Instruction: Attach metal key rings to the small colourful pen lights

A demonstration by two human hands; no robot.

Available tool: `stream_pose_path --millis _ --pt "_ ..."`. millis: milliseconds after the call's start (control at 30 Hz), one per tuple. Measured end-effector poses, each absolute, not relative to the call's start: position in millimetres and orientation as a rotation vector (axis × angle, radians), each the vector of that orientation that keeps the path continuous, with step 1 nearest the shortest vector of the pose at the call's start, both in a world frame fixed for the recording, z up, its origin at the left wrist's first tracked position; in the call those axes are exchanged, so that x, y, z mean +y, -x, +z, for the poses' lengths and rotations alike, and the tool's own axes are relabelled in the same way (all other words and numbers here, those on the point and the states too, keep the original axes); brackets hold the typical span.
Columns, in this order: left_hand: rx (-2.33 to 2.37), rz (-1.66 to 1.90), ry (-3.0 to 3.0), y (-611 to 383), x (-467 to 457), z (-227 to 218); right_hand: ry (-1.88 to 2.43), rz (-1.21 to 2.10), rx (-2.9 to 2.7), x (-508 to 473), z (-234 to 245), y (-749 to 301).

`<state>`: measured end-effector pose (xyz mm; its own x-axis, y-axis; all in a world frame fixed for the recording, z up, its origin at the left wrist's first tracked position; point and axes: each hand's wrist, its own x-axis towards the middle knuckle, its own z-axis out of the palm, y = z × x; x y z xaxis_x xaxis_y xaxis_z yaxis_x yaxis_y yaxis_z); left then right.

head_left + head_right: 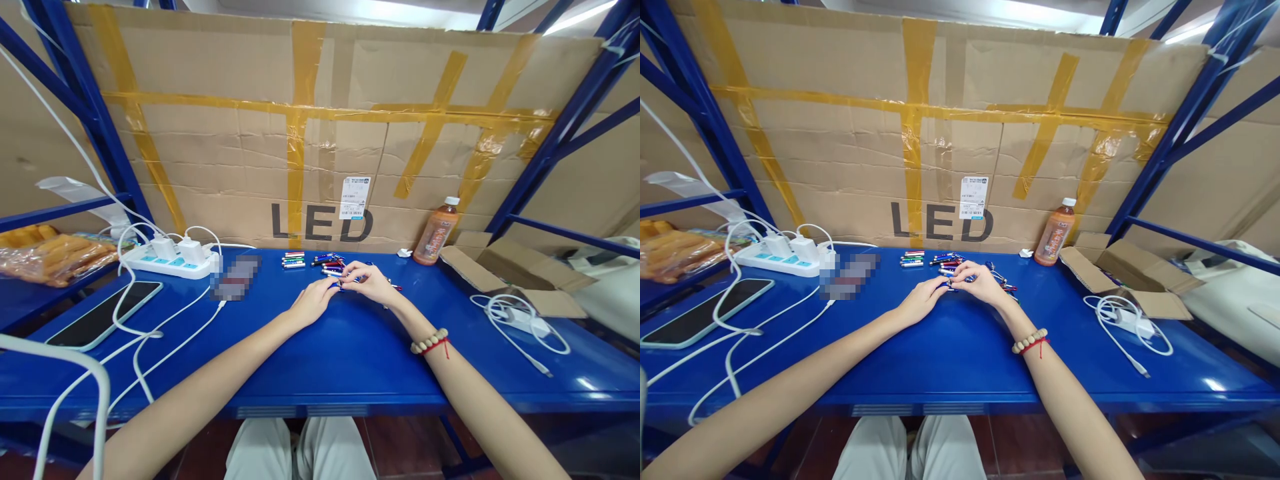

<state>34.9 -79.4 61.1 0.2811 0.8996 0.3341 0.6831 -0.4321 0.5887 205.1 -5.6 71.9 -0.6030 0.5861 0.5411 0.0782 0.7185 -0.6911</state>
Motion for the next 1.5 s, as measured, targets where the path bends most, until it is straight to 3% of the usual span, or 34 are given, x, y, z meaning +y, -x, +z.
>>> stream_pose_path --millis 267,833,1500 --pt "1.51 0.73 -2.26 -33.4 -87.0 64.6 0.47 0.839 -2.136 -8.4 68.0 -205.0" --pt "1.479 0.937 -2.383 -31.4 -80.0 53.0 0.611 0.688 -2.206 -17.7 71.3 -200.2" --pt "1.467 1.022 -2.275 -34.0 -77.4 57.1 0.752 0.858 -2.138 -17.4 77.0 -198.1"
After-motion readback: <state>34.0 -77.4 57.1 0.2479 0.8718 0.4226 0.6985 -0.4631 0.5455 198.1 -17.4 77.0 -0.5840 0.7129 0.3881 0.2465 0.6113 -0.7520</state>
